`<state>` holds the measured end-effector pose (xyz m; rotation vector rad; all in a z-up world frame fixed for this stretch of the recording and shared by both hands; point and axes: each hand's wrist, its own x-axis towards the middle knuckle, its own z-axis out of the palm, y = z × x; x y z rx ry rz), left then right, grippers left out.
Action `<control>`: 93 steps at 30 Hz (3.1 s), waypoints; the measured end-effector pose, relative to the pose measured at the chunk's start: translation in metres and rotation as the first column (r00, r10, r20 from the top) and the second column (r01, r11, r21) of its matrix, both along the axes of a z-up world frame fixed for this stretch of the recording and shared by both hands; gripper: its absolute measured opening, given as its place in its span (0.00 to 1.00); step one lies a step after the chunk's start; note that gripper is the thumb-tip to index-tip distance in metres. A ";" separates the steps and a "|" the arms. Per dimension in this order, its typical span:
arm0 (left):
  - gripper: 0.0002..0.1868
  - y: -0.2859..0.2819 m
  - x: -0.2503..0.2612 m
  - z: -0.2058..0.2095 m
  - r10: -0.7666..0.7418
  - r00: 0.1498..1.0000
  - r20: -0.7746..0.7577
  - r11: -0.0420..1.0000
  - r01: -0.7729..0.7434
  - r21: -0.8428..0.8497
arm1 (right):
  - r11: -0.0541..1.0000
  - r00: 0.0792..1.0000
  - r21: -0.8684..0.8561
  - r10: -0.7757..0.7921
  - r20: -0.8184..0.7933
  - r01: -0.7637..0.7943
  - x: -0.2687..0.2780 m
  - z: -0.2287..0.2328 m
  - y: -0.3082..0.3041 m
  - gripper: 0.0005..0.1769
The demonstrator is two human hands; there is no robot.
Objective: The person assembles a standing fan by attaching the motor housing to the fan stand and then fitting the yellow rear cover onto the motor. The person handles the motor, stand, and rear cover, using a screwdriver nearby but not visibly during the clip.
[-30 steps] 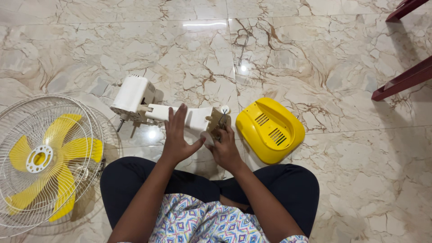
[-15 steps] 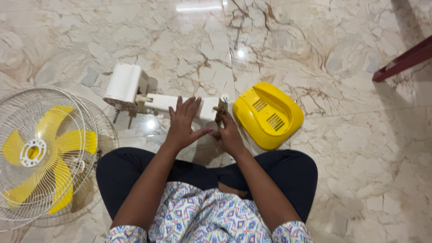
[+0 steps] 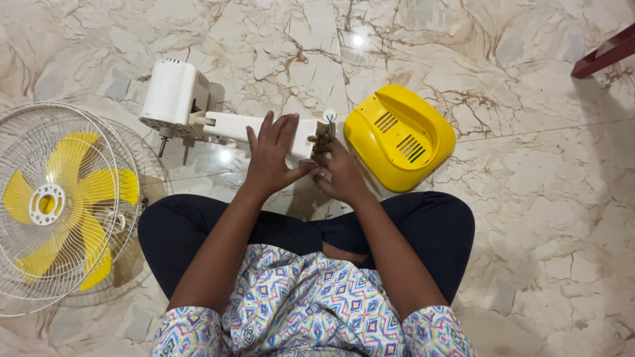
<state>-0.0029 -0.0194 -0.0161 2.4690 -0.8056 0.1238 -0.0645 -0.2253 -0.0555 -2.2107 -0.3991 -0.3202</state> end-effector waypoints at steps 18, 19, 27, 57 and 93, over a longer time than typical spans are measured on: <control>0.57 0.007 -0.011 0.009 0.013 1.000 -0.008 1.000 -0.013 0.008 | 0.767 0.884 0.570 0.008 -0.467 0.294 0.075 -0.070 -0.028 0.21; 0.58 0.007 -0.011 0.008 0.014 1.000 -0.009 1.000 -0.014 0.012 | 0.732 0.886 0.600 -0.012 -0.464 0.324 0.074 -0.070 -0.029 0.20; 0.59 0.005 -0.007 0.008 0.007 1.000 -0.003 1.000 -0.007 0.010 | 0.607 0.824 0.586 -0.227 -0.520 0.537 0.038 -0.036 -0.036 0.30; 0.57 0.007 -0.007 0.002 0.000 1.000 0.003 0.999 0.000 0.037 | 0.862 0.881 -0.415 -0.410 -0.236 0.290 0.029 -0.008 -0.088 0.51; 0.55 0.003 0.006 -0.001 -0.061 0.995 0.084 0.997 0.057 0.053 | 0.963 0.964 0.061 -0.261 -0.048 0.263 -0.058 0.026 -0.049 0.46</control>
